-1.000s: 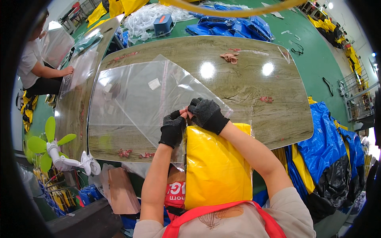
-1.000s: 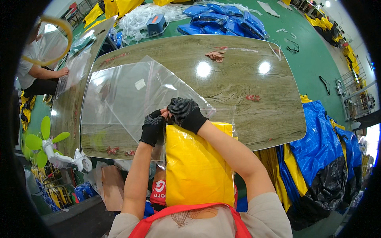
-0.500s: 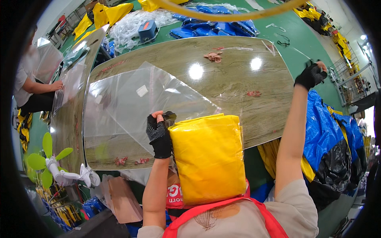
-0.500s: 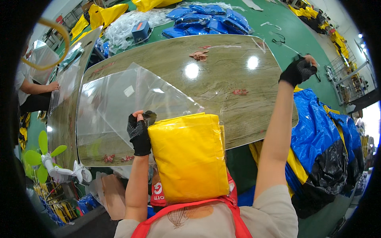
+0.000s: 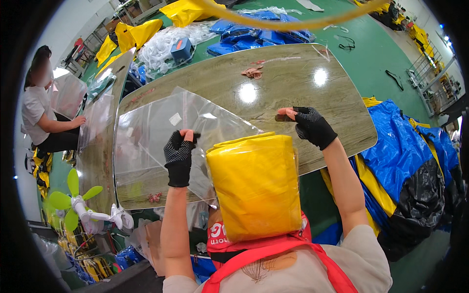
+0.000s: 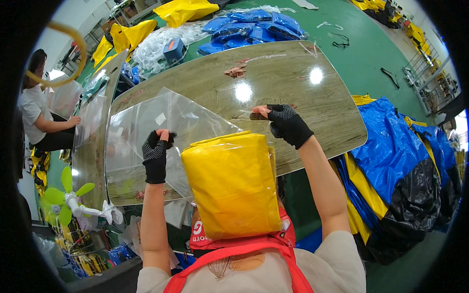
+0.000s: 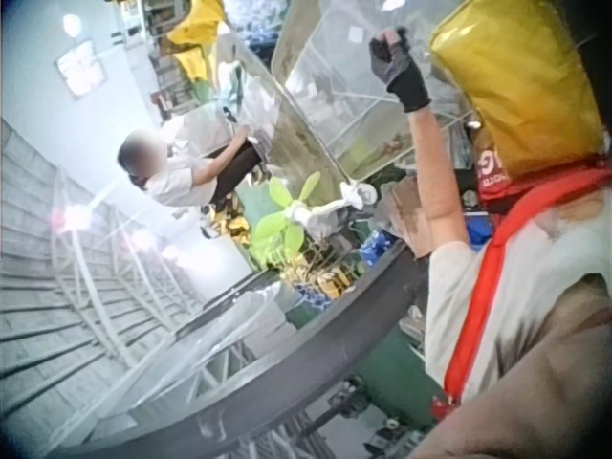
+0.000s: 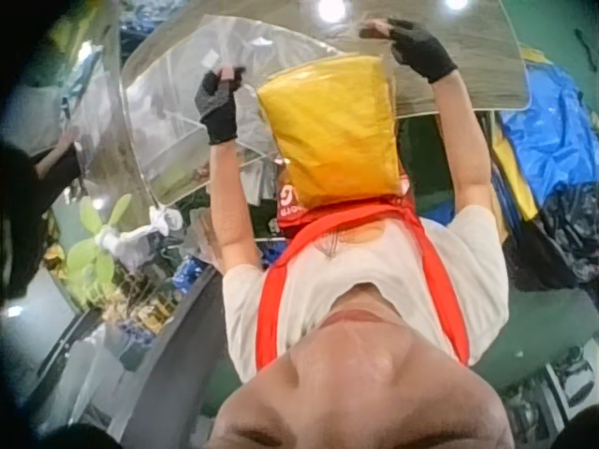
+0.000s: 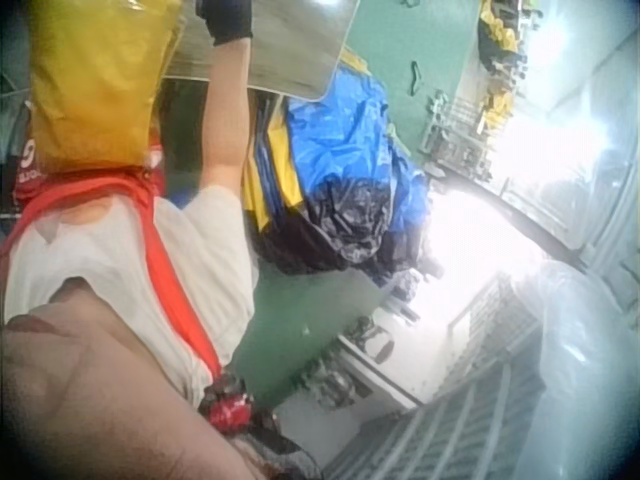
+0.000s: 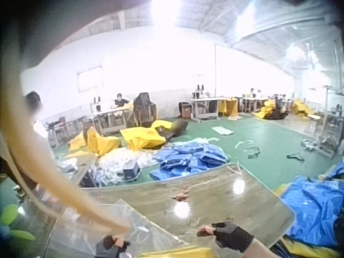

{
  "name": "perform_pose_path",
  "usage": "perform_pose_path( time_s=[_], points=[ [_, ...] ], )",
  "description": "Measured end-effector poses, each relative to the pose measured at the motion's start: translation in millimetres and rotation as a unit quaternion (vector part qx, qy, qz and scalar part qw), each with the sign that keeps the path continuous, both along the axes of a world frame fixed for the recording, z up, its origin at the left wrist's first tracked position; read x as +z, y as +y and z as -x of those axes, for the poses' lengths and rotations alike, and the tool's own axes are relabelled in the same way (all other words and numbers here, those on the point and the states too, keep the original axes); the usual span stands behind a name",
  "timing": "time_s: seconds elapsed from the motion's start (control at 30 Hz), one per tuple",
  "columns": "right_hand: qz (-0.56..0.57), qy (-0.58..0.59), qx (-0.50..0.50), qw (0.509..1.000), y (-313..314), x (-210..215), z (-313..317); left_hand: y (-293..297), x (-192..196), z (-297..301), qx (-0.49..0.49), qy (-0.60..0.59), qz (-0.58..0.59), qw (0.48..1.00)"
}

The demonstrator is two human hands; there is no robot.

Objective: The person folds yellow and blue waterproof bags on a table in a factory setting. They repeatedly unfold and refold the bags, adjusting their shape and alignment. Another worker is visible in the background performing similar tasks.

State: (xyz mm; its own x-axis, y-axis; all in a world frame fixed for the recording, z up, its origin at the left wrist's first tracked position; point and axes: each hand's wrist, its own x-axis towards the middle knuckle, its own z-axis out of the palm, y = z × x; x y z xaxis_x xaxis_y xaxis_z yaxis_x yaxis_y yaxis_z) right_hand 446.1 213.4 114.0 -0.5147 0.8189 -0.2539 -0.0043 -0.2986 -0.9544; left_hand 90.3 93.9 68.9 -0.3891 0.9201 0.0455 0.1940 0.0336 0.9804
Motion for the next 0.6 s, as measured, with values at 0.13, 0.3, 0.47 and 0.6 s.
perform_pose_path(
  time_s=[0.13,0.3,0.47,0.6],
  points=[
    [-0.026,0.002,-0.033,0.999,-3,-10,-11,17,12,-16,-0.123,-0.001,0.087,0.989],
    [0.017,0.026,-0.062,0.998,0,-18,-22,41,17,-5,-0.138,-0.077,0.151,0.976],
    [0.077,0.179,-0.097,0.976,3,-42,-34,28,22,-45,-0.163,0.048,-0.03,0.985],
    [0.043,0.241,-0.119,0.962,-17,-27,-30,7,41,-77,-0.005,-0.277,-0.029,0.96]
  ],
)
